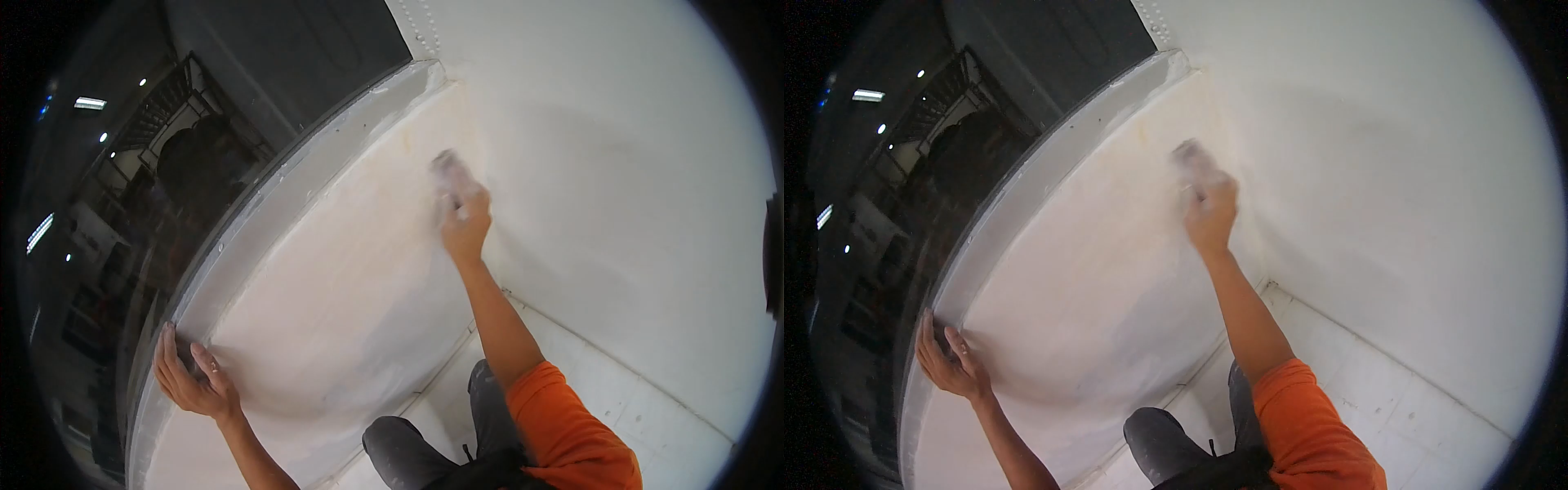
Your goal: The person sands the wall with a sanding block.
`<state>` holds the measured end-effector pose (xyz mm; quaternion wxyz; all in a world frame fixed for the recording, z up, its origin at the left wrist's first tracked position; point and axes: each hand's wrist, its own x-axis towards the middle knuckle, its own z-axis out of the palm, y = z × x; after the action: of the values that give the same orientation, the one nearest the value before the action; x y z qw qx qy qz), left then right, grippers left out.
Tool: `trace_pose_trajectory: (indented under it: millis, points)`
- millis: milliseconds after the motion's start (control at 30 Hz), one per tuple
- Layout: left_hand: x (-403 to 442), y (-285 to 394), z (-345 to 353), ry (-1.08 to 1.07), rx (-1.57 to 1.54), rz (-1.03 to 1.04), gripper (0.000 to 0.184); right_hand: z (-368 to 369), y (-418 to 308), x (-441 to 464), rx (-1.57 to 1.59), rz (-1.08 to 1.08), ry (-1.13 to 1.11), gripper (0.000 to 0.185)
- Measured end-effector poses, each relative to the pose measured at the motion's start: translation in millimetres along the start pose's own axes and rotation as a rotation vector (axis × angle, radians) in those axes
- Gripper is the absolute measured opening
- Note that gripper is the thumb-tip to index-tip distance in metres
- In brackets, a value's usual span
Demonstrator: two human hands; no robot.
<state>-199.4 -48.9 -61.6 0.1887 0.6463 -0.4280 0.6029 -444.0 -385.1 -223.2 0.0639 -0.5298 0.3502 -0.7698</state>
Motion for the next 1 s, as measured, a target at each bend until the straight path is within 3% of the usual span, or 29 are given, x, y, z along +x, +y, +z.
trace_pose_trajectory:
  millis: [33, 100, 200, 300, 400, 433, 500, 533, 600, 633, 700, 767, 833, 967, 1000]
  points:
    - [1, 0, 1, 0.012, 0.0, 0.007, 0.032, 5, 4, 1, 0.002, -0.001, -0.003, 0.044]
    - [0, 0, -1, 0.014, -0.006, 0.014, 0.032, 11, 3, -2, -0.011, 0.302, 0.091, 0.046]
    - [2, 0, 1, 0.011, 0.001, 0.034, 0.032, 4, -47, -15, 0.105, -0.242, -0.128, 0.047]
    - [3, 0, 1, 0.002, 0.006, 0.023, 0.032, 1, -34, -15, 0.073, -0.342, -0.189, 0.046]
    - [0, -2, 1, 0.009, 0.024, 0.024, 0.032, 6, 10, -9, -0.025, 0.056, 0.062, 0.042]
    - [1, -1, 2, 0.021, 0.014, 0.027, 0.032, 10, 16, -11, -0.026, 0.055, 0.06, 0.042]
    - [0, 0, 1, 0.03, 0.001, 0.027, 0.032, 11, 24, -15, -0.026, 0.435, 0.159, 0.042]
    - [1, 0, 1, 0.021, 0.007, 0.023, 0.032, 9, 7, -16, -0.027, 0.432, 0.165, 0.042]
    - [1, 0, 3, 0.009, 0.011, 0.019, 0.032, 2, -30, -29, 0.064, -0.04, -0.044, 0.041]
    - [0, -2, 2, 0.008, 0.013, 0.024, 0.032, -3, -32, -30, 0.057, -0.032, -0.048, 0.041]
    - [0, -5, 4, 0.004, 0.016, 0.034, 0.032, -6, -34, -34, 0.088, -0.312, -0.168, 0.041]
    - [1, -6, 4, 0.028, -0.026, 0.048, 0.031, 7, 5, -41, -0.003, -0.217, -0.075, 0.041]
    - [1, -4, 4, 0.036, -0.011, 0.052, 0.031, 8, 17, -40, -0.047, 0.438, 0.101, 0.048]
    - [1, 1, 3, 0.024, -0.03, 0.018, 0.032, 2, -10, -53, -0.031, 0.483, 0.05, 0.042]
    - [1, 1, 4, 0.021, -0.034, 0.016, 0.032, -3, -28, -66, 0.017, 0.222, -0.029, 0.043]
